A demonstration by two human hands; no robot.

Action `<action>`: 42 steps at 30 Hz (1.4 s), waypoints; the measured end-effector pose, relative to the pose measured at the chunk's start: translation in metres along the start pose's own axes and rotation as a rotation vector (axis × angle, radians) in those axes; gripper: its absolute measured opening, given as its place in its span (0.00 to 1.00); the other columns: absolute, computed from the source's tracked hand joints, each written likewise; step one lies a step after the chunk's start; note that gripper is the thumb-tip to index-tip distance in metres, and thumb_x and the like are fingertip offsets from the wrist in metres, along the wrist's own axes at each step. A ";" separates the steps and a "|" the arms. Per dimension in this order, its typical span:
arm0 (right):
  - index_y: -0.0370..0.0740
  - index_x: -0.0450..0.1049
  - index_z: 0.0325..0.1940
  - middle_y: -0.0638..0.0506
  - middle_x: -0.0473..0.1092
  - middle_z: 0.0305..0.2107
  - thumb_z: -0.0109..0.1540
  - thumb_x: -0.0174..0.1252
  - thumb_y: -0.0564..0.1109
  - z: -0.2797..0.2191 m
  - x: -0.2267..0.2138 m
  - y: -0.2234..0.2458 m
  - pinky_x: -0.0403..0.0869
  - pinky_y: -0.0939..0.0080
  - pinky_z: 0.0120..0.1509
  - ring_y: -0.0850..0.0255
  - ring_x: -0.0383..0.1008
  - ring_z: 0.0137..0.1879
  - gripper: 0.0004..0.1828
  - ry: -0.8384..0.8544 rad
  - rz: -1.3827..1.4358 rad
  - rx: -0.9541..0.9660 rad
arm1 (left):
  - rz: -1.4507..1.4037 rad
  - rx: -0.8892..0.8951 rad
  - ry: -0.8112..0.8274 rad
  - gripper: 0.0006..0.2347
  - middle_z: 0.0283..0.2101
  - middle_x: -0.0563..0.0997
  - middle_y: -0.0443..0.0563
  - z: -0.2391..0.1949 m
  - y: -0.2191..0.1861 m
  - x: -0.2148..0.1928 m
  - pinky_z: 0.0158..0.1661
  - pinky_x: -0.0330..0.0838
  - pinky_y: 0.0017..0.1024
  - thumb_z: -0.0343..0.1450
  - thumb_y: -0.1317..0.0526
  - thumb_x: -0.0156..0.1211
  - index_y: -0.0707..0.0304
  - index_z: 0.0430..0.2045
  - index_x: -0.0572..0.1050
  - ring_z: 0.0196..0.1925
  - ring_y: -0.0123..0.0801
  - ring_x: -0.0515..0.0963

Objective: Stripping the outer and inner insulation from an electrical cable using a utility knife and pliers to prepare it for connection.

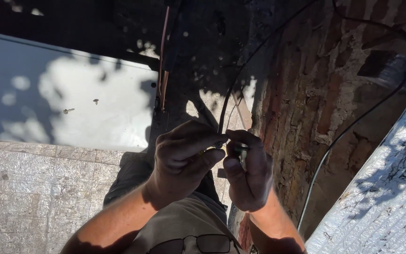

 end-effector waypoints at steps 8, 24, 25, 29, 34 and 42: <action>0.33 0.62 0.33 0.52 0.53 0.23 0.64 0.55 0.38 0.018 -0.031 0.009 0.53 0.64 0.19 0.67 0.49 0.19 0.09 0.107 -0.557 -0.245 | 0.054 -0.039 0.130 0.06 0.35 0.84 0.57 0.022 -0.004 0.027 0.38 0.80 0.29 0.71 0.64 0.64 0.69 0.36 0.81 0.35 0.38 0.86; 0.35 0.64 0.39 0.53 0.63 0.25 0.68 0.53 0.46 0.019 -0.049 -0.011 0.62 0.61 0.21 0.64 0.62 0.19 0.11 0.019 -0.836 -0.214 | -0.035 0.019 0.073 0.04 0.30 0.82 0.55 0.033 0.009 0.046 0.32 0.77 0.28 0.72 0.66 0.63 0.69 0.31 0.79 0.30 0.36 0.83; 0.35 0.63 0.38 0.53 0.63 0.24 0.68 0.52 0.42 0.021 -0.048 -0.010 0.62 0.63 0.20 0.66 0.62 0.19 0.09 0.014 -0.795 -0.229 | -0.044 0.027 0.063 0.04 0.28 0.81 0.54 0.034 0.009 0.046 0.30 0.75 0.28 0.72 0.66 0.63 0.68 0.29 0.78 0.28 0.35 0.81; 0.34 0.62 0.38 0.52 0.59 0.23 0.70 0.50 0.44 0.027 -0.043 -0.009 0.57 0.61 0.20 0.65 0.57 0.18 0.10 0.041 -0.813 -0.254 | -0.038 -0.015 0.067 0.03 0.27 0.78 0.51 0.032 0.014 0.045 0.29 0.70 0.28 0.72 0.67 0.64 0.66 0.28 0.77 0.27 0.32 0.77; 0.37 0.62 0.39 0.57 0.55 0.17 0.70 0.38 0.66 0.027 -0.041 -0.020 0.57 0.62 0.18 0.67 0.55 0.16 0.28 0.048 -0.781 -0.248 | -0.034 -0.018 0.030 0.04 0.27 0.79 0.49 0.033 0.016 0.044 0.28 0.73 0.26 0.71 0.71 0.66 0.64 0.26 0.77 0.27 0.30 0.78; 0.42 0.28 0.84 0.48 0.65 0.29 0.74 0.40 0.43 0.020 -0.039 -0.045 0.65 0.56 0.29 0.62 0.60 0.23 0.40 0.119 -0.804 -0.440 | -0.001 -0.007 -0.030 0.06 0.25 0.76 0.49 0.029 0.023 0.042 0.28 0.70 0.29 0.69 0.73 0.62 0.64 0.23 0.73 0.27 0.32 0.76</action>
Point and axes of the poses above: each hand's wrist, its own z-axis towards the middle knuckle, its own x-axis out of the palm, y = z × x, the point moved 2 cm from there along z, towards the middle knuckle
